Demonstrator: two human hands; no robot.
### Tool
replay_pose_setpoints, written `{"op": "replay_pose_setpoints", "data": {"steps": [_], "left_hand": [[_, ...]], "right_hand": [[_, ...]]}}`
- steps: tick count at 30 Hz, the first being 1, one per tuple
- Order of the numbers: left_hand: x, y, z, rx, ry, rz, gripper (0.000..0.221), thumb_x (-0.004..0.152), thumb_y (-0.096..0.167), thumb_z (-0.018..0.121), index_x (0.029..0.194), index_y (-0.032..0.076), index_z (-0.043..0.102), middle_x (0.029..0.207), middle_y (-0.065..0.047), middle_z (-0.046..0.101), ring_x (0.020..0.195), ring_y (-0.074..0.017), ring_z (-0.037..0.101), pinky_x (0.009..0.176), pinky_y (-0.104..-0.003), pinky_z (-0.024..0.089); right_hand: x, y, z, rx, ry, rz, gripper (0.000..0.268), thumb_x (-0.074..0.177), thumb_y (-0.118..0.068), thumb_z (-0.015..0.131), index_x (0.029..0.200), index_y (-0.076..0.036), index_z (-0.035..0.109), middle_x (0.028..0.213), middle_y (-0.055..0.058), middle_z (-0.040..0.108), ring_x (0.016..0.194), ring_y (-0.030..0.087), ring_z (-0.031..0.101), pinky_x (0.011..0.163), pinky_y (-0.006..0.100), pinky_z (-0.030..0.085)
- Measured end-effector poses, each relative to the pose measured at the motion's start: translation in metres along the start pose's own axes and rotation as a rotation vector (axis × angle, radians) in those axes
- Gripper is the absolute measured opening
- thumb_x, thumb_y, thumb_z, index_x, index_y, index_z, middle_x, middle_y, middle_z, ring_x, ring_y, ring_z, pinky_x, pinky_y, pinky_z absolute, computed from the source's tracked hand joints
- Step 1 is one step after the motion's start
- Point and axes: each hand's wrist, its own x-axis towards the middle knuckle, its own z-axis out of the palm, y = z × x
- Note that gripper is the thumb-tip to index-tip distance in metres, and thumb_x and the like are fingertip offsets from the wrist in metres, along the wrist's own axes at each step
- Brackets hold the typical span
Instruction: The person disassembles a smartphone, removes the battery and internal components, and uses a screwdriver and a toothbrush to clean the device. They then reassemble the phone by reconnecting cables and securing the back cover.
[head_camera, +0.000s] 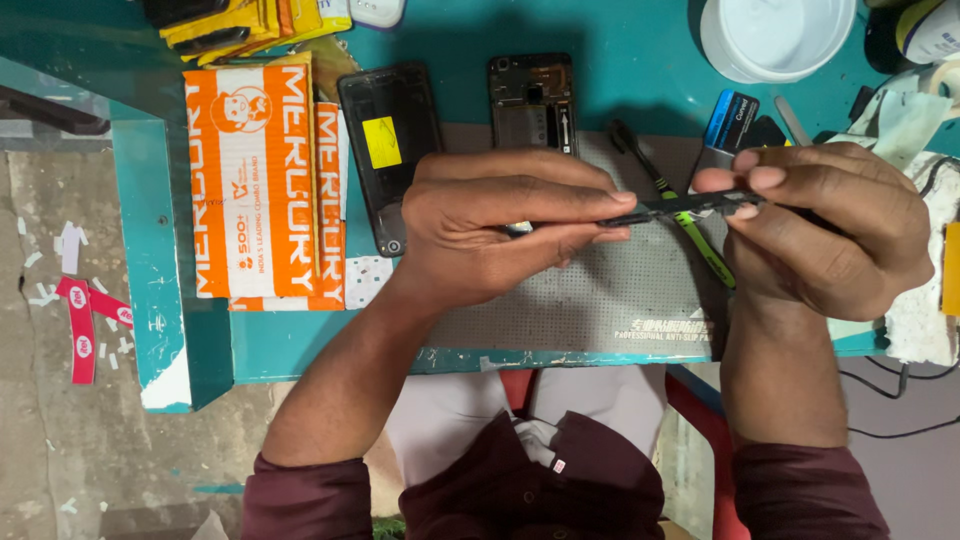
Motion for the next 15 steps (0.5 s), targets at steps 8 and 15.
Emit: {"op": "replay_pose_setpoints", "data": {"steps": [8,15], "left_hand": [[0.003,0.003,0.000,0.073,0.013,0.041,0.035,0.095,-0.016,0.075,0.121,0.007,0.072,0.118,-0.011,0.073,0.093,-0.0128,0.075,0.074,-0.021,0.065],[0.003,0.003,0.002,0.155,0.022,0.072,0.041,0.096,-0.017,0.076,0.124,0.013,0.071,0.123,-0.006,0.071,0.107,-0.0147,0.075,0.086,-0.022,0.067]], "right_hand": [[-0.011,0.008,-0.004,0.165,0.001,0.071,0.019,0.092,-0.001,0.076,0.082,0.001,0.060,0.087,0.022,0.069,0.068,0.036,0.077,0.060,0.042,0.064],[-0.013,0.010,-0.010,0.108,-0.046,0.011,0.014,0.098,-0.006,0.074,0.094,0.003,0.064,0.090,0.024,0.070,0.071,0.035,0.078,0.058,0.039,0.062]]}}
